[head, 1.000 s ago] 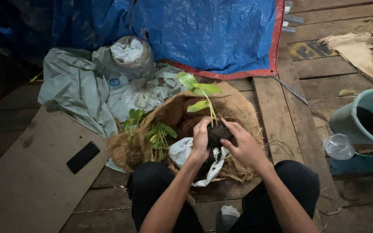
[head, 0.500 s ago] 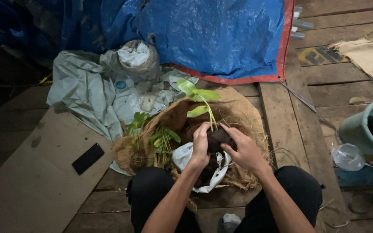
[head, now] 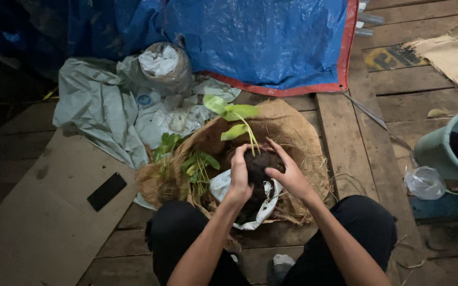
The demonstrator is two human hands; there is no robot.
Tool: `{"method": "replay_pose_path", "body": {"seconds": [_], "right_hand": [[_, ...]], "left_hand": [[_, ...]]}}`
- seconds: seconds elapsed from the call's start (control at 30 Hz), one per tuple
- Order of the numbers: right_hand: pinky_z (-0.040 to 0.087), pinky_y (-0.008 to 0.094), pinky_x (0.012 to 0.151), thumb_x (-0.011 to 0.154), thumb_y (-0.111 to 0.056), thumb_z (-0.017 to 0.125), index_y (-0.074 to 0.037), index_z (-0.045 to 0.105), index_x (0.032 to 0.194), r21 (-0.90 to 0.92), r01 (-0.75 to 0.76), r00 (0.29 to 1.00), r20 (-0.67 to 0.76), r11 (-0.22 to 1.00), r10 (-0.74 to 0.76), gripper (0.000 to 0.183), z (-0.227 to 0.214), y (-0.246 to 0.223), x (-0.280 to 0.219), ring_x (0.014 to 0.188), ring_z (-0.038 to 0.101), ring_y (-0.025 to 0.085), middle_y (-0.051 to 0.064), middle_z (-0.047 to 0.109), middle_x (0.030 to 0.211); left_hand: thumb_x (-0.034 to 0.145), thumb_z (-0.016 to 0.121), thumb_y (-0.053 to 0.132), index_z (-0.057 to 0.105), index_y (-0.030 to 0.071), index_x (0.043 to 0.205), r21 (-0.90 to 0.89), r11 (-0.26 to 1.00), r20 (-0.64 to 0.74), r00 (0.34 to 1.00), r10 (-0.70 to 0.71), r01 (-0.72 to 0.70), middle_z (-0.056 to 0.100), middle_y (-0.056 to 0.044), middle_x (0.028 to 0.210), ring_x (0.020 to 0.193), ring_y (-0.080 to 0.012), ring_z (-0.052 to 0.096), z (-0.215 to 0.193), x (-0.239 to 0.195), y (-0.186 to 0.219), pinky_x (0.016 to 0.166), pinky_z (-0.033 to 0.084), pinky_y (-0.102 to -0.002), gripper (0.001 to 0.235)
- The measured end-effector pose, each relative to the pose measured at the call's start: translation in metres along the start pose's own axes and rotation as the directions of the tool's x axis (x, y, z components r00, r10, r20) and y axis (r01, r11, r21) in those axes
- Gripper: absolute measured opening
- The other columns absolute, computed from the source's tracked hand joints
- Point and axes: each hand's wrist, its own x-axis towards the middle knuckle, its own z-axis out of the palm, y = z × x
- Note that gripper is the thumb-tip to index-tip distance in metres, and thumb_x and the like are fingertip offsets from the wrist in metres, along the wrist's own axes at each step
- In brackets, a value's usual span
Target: The person sits on a wooden floor and packs soil around the root ball of a small plant held in their hands. They repeatedly add soil and press it firmly to secure the plant.
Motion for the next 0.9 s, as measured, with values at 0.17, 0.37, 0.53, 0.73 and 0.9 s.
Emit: {"method": "replay_pose_path", "body": {"seconds": [0.17, 0.37, 0.53, 0.73, 0.9], "right_hand": [[0.038, 0.036, 0.116, 0.086, -0.059, 0.071, -0.004, 0.035, 0.16, 0.089, -0.017, 1.0, 0.017, 0.996, 0.016, 0.099, -0.001, 0.008, -0.001, 0.14, 0.049, 0.024, 0.015, 0.051, 0.152], [0.039, 0.035, 0.118, 0.087, -0.065, 0.069, -0.001, 0.038, 0.16, 0.187, 0.045, 0.999, 0.003, 0.981, -0.046, 0.102, 0.0, -0.004, -0.004, 0.139, 0.051, 0.023, 0.016, 0.051, 0.151], [0.039, 0.035, 0.116, 0.083, -0.061, 0.075, -0.001, 0.033, 0.161, 0.158, 0.065, 0.997, -0.049, 0.985, -0.058, 0.106, -0.007, -0.009, -0.009, 0.138, 0.051, 0.023, 0.016, 0.052, 0.15], [0.039, 0.035, 0.117, 0.087, -0.04, 0.077, 0.001, 0.038, 0.158, 0.039, 0.069, 0.984, -0.17, 0.997, -0.061, 0.091, -0.014, -0.007, -0.012, 0.14, 0.051, 0.023, 0.015, 0.051, 0.152], [0.04, 0.033, 0.114, 0.086, -0.027, 0.075, 0.001, 0.041, 0.155, 0.12, -0.016, 0.97, -0.237, 0.993, 0.044, 0.081, -0.01, -0.015, -0.009, 0.135, 0.054, 0.022, 0.013, 0.054, 0.148]], "left_hand": [[0.1, 0.039, 0.026, 0.066, 0.003, 0.105, -0.016, 1.0, 0.12, 0.993, 0.011, -0.009, 0.073, -0.009, 0.099, 0.09, -0.0195, 0.07, 0.0, -0.007, 0.002, 0.085, 0.057, -0.032, 0.036], [0.105, 0.039, 0.021, 0.065, 0.006, 0.112, 0.035, 0.997, 0.078, 0.995, 0.062, -0.064, 0.07, -0.008, 0.102, 0.091, -0.0172, 0.068, 0.012, -0.016, -0.002, 0.085, 0.056, -0.031, 0.031], [0.103, 0.043, 0.022, 0.067, 0.003, 0.107, 0.027, 0.985, 0.071, 0.984, 0.167, -0.169, 0.07, -0.01, 0.102, 0.09, -0.0189, 0.068, 0.018, -0.021, -0.003, 0.084, 0.056, -0.032, 0.03], [0.1, 0.046, 0.028, 0.068, 0.008, 0.107, -0.083, 0.996, -0.098, 0.995, 0.031, -0.04, 0.068, -0.006, 0.103, 0.092, -0.0174, 0.066, 0.027, -0.023, -0.004, 0.083, 0.055, -0.031, 0.031], [0.103, 0.044, 0.027, 0.066, 0.004, 0.104, -0.007, 0.972, -0.078, 0.969, 0.233, -0.234, 0.067, -0.008, 0.102, 0.092, -0.0186, 0.065, 0.041, -0.022, -0.008, 0.084, 0.054, -0.033, 0.031]]}}
